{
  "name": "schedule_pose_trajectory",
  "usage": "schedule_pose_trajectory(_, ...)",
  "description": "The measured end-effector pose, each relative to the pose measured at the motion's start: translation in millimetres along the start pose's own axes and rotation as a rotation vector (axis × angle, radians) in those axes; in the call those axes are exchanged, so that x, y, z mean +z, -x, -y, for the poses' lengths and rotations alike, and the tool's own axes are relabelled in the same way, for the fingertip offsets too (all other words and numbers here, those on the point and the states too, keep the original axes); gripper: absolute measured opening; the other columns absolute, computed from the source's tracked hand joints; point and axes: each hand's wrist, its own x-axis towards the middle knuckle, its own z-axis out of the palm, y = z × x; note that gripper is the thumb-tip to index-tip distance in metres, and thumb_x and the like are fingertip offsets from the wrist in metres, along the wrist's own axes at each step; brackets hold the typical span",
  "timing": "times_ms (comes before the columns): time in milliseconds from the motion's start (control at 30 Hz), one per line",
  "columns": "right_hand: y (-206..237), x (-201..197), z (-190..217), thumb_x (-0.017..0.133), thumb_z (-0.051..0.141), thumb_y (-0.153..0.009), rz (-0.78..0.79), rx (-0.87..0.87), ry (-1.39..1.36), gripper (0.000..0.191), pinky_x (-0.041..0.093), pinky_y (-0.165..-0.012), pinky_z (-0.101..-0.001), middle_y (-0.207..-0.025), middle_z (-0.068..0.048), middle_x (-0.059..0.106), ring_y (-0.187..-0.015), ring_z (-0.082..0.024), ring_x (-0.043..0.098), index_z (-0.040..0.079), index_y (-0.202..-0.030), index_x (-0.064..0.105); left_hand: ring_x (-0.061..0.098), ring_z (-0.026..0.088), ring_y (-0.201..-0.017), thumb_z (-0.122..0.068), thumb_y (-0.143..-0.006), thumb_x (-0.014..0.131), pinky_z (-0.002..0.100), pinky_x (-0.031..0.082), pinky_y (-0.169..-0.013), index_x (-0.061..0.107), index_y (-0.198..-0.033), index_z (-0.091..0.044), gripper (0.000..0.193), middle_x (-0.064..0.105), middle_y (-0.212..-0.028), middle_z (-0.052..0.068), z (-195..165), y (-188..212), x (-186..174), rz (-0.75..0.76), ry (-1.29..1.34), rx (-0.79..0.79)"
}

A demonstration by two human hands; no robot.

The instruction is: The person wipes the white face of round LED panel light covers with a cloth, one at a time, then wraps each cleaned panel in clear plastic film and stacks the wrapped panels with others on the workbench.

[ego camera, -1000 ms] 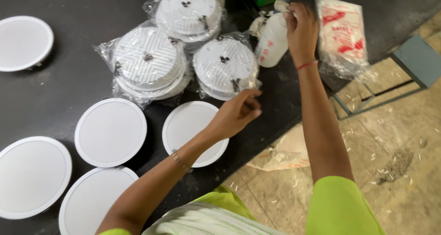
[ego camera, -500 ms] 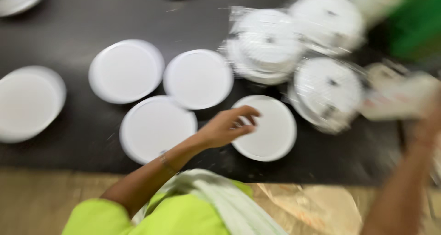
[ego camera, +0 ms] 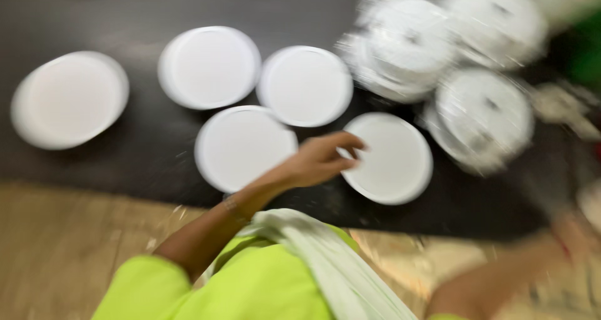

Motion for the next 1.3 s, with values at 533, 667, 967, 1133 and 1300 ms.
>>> schedule_pose_trajectory(533,-39.2,56.3,162.3,0.071,-0.004,-0.093,0.086,-0.971,0.252,0.016,0.055,-0.077,-0.0433,-0.097,-0.012,0.07,-0.089,-0.027,0.069,-0.001,-0.107,0.065,0.067,0.012,-0.101,-0.019,-0.096,0.063,0.029,0.054,-0.088,0.064,-0.129,-0.006,0.036,0.074,-0.112,0.004,-33.2,42.5,-36.5,-0.075,-0.112,-0.357)
schedule_pose_trajectory(667,-39.2,72.7,150.1,0.067,-0.012,-0.095,0.242,-1.031,0.426,0.013,0.054,-0.085,-0.047,-0.107,-0.019,0.072,-0.1,-0.039,0.068,-0.003,-0.105,0.067,0.068,0.014,-0.1,-0.02,-0.095,0.064,0.031,0.054,-0.086,0.065,-0.129,-0.007,0.036,0.075,-0.112,0.005,-32.3,63.4,-56.3,-0.144,-0.141,-0.376)
schedule_pose_trajectory(967,-55.2,59.3,166.3,0.062,-0.005,-0.095,-0.054,-0.718,-0.037,0.024,0.064,-0.08,-0.0368,-0.109,-0.014,0.077,-0.094,-0.027,0.078,0.001,-0.114,0.076,0.068,0.015,-0.103,-0.017,-0.095,0.064,0.03,0.053,-0.089,0.064,-0.131,-0.007,0.038,0.075,-0.114,0.006,-29.8,140.6,-124.9,-0.341,-0.087,-0.494)
schedule_pose_trajectory(1133,48.6,85.0,188.0,0.064,0.014,-0.117,0.48,-0.011,-0.908,0.024,0.062,-0.083,-0.0385,-0.121,-0.018,0.074,-0.101,-0.029,0.073,-0.004,-0.131,0.063,0.067,0.015,-0.103,-0.014,-0.095,0.064,0.03,0.053,-0.089,0.063,-0.132,-0.004,0.038,0.073,-0.114,0.009,-19.0,168.7,-159.3,-0.346,0.006,-0.422)
schedule_pose_trajectory(1300,260.6,142.4,241.8,0.061,0.018,-0.11,0.87,0.321,-0.952,0.033,0.061,-0.108,-0.0415,-0.135,-0.011,0.07,-0.123,-0.025,0.071,0.001,-0.138,0.06,0.07,0.012,-0.103,-0.015,-0.096,0.065,0.028,0.056,-0.089,0.065,-0.127,-0.006,0.033,0.075,-0.112,0.006,-25.4,199.1,-201.8,-0.312,-0.069,-0.276)
